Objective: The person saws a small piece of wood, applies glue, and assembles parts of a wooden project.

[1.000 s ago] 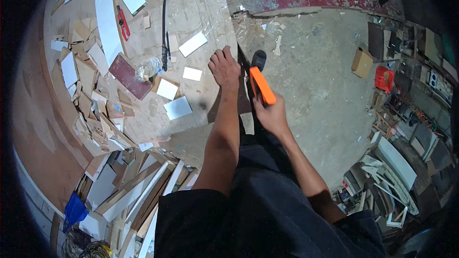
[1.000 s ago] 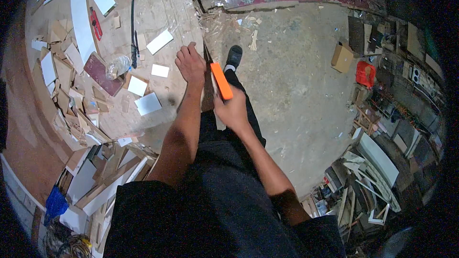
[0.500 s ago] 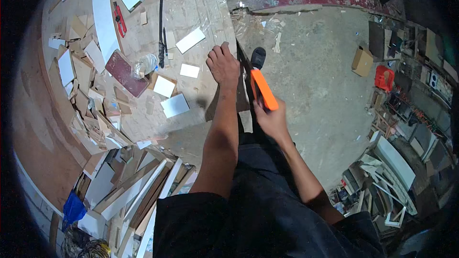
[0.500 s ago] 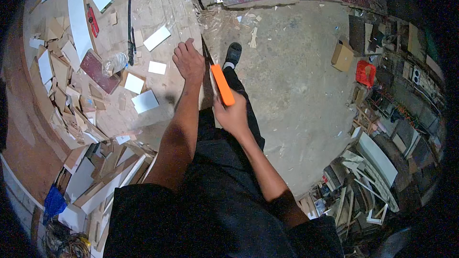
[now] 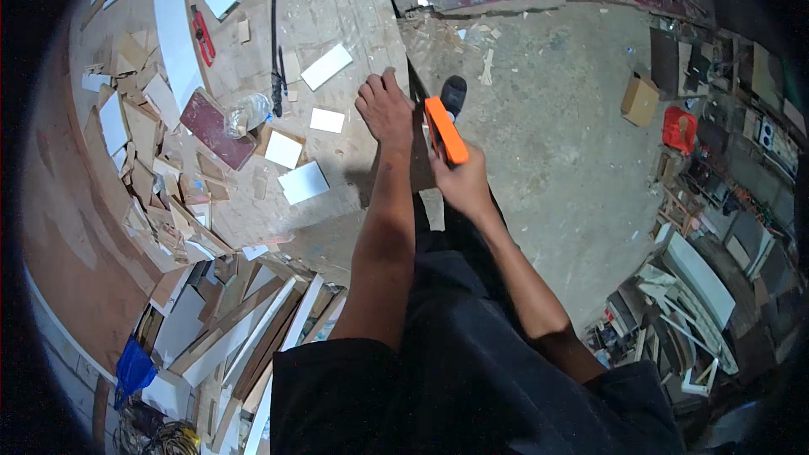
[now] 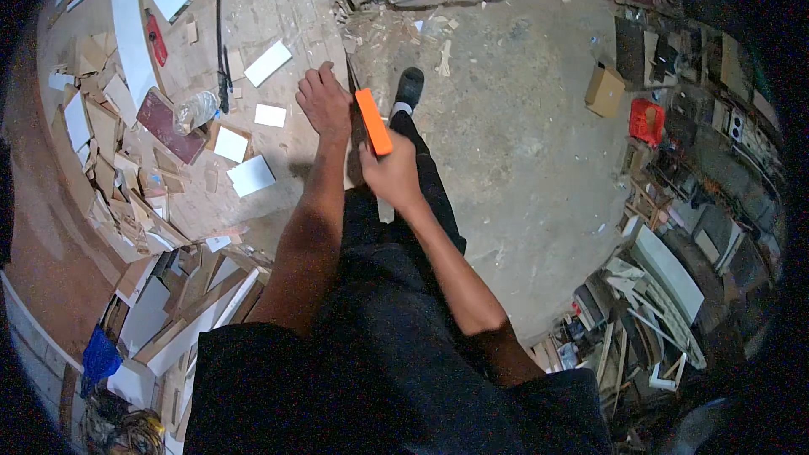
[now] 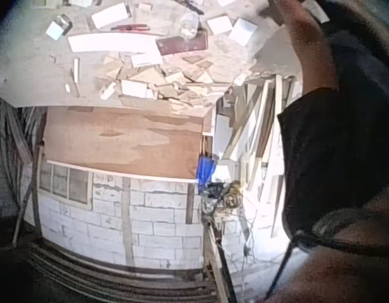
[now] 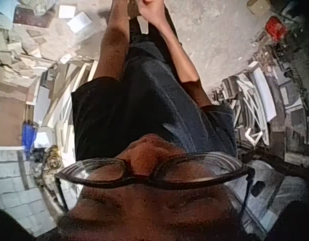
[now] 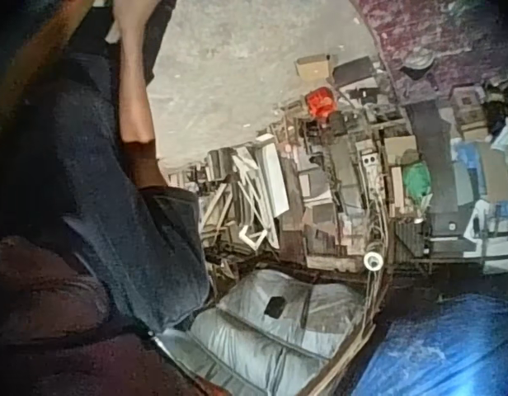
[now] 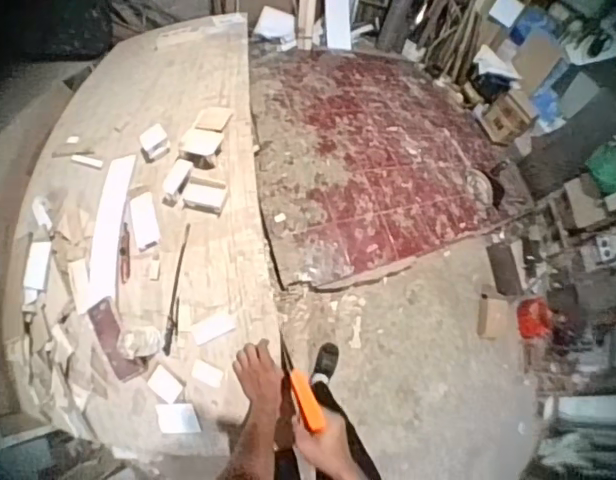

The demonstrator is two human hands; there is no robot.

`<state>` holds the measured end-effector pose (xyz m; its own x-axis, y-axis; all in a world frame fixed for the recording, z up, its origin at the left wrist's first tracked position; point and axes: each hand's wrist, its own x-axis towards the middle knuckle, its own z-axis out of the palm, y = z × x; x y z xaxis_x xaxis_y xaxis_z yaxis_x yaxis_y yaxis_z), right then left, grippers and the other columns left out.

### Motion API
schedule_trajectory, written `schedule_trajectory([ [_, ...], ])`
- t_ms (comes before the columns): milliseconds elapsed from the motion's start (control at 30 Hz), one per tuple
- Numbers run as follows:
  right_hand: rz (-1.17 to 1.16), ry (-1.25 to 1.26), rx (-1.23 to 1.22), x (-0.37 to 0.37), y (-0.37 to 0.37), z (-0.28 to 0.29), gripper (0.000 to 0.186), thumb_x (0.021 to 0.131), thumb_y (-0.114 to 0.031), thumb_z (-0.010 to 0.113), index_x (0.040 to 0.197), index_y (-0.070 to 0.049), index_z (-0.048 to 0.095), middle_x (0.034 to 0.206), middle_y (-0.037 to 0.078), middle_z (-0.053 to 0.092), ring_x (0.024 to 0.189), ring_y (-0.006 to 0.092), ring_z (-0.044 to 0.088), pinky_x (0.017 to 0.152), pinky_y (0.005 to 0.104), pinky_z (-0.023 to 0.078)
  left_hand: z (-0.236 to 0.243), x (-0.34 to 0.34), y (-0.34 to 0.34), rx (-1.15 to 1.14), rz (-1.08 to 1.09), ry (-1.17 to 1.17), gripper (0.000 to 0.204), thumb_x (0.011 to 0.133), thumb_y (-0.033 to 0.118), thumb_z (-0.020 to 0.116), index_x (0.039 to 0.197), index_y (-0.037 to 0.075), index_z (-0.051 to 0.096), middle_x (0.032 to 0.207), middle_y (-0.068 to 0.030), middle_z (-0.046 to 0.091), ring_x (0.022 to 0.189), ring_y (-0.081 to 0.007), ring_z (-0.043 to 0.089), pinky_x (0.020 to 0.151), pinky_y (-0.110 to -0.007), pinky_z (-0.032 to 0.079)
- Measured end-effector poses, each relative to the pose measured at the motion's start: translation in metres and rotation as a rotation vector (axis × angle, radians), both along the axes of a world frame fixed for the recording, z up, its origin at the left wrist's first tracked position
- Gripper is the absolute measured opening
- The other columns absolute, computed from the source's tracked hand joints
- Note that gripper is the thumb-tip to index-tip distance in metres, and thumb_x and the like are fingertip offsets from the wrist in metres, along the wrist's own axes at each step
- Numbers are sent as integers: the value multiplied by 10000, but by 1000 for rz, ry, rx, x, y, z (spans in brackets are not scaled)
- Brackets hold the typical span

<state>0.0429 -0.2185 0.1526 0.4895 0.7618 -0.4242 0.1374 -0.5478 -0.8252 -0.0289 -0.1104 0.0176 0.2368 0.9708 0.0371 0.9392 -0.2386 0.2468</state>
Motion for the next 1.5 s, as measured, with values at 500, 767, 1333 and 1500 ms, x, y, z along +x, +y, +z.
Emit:
schedule_trajectory([
  [500,28,110,-70,-7,-28,43,82,824,-24,611,829,43,564,676,151,554,614,188,540,614,323,451,4,-18,-1,-30,43,22,266,855,107,568,1121,122,582,959,-76,520,920,-268,513,773,-401,376],
  [767,38,40,-3,-11,-16,30,122,812,-37,623,879,60,592,692,196,591,635,257,626,622,350,471,-5,-9,5,11,29,10,280,834,124,581,1115,119,576,949,-77,515,903,-263,510,758,-397,371],
  [1333,-3,87,-19,-22,-11,49,48,813,12,598,822,43,562,675,172,569,641,165,577,609,324,451,-10,-2,-3,43,0,40,259,857,149,572,1115,127,562,945,-72,515,912,-267,515,772,-393,391],
  [1500,11,126,1,-15,-25,44,59,832,-7,600,856,47,593,705,190,597,663,158,598,623,319,462,-5,-5,0,32,-7,84,270,853,128,574,1122,127,559,982,-69,512,930,-264,514,771,-397,385],
])
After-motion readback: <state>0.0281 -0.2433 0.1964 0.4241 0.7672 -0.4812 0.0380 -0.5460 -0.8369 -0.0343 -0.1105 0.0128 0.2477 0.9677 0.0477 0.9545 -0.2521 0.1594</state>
